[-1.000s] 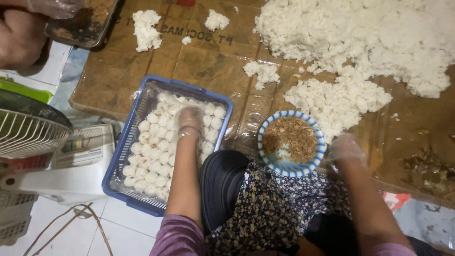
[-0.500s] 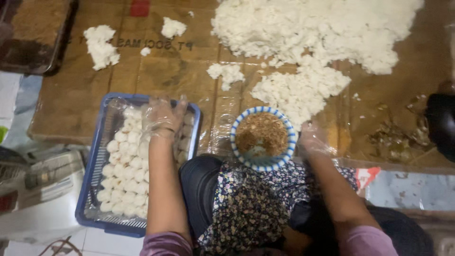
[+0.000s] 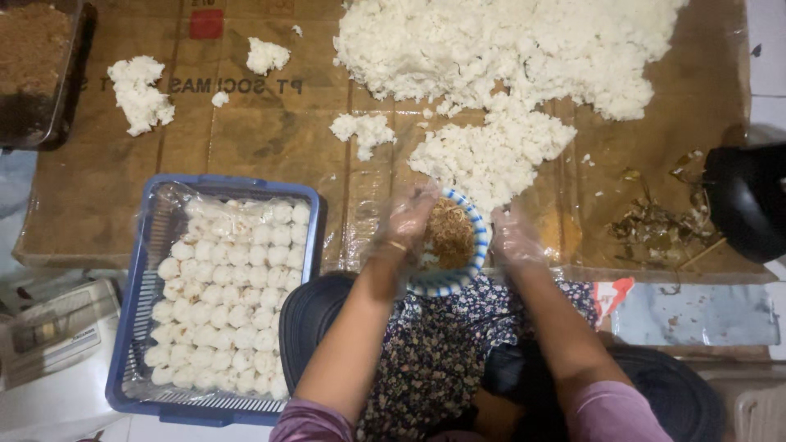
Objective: The person scoops a white dough-like substance, wraps it around a brown filling, and rolls it into a ball. The finished balls are placed into a blue tray.
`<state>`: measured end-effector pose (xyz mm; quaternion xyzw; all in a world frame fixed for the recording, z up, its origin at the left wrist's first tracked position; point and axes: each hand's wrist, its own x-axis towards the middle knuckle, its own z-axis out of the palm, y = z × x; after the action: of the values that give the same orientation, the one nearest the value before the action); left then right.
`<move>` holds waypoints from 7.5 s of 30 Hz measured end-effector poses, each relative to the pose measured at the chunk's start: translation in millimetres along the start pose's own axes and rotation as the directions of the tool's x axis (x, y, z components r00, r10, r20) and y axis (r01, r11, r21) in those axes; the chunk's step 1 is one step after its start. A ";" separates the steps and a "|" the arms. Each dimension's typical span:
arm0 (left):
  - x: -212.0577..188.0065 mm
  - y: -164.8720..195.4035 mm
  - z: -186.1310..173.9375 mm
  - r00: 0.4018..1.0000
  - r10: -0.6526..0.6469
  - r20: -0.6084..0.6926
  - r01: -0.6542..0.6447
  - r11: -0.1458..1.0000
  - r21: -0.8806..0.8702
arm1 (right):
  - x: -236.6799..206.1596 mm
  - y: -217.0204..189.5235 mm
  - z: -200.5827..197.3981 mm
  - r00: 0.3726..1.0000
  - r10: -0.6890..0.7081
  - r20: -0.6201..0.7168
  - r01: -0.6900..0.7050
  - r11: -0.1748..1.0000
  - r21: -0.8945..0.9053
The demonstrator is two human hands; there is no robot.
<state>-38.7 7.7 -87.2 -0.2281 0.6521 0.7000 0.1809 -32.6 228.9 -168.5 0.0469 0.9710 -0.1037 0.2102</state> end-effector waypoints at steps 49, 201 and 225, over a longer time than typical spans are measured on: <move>77.5 -56.7 -2.1 0.986 0.166 0.007 -0.148 0.898 -0.415 | -56.8 -111.6 -63.2 0.802 -0.174 -0.571 0.516 0.683 0.517; 33.0 -19.0 -1.7 0.975 -0.190 0.112 0.214 0.942 -0.260 | -60.4 -110.6 -96.6 0.992 -0.094 -0.085 0.127 0.768 0.627; 83.5 -66.4 -12.9 0.966 0.163 -0.203 -0.164 0.986 0.013 | -69.8 -140.9 -23.6 0.947 -0.244 0.208 0.194 0.953 0.234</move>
<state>-70.4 -3.3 -189.2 -0.2444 0.6823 0.6868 0.0545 2.3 93.6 -92.7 -0.0524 0.9221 -0.2336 0.3040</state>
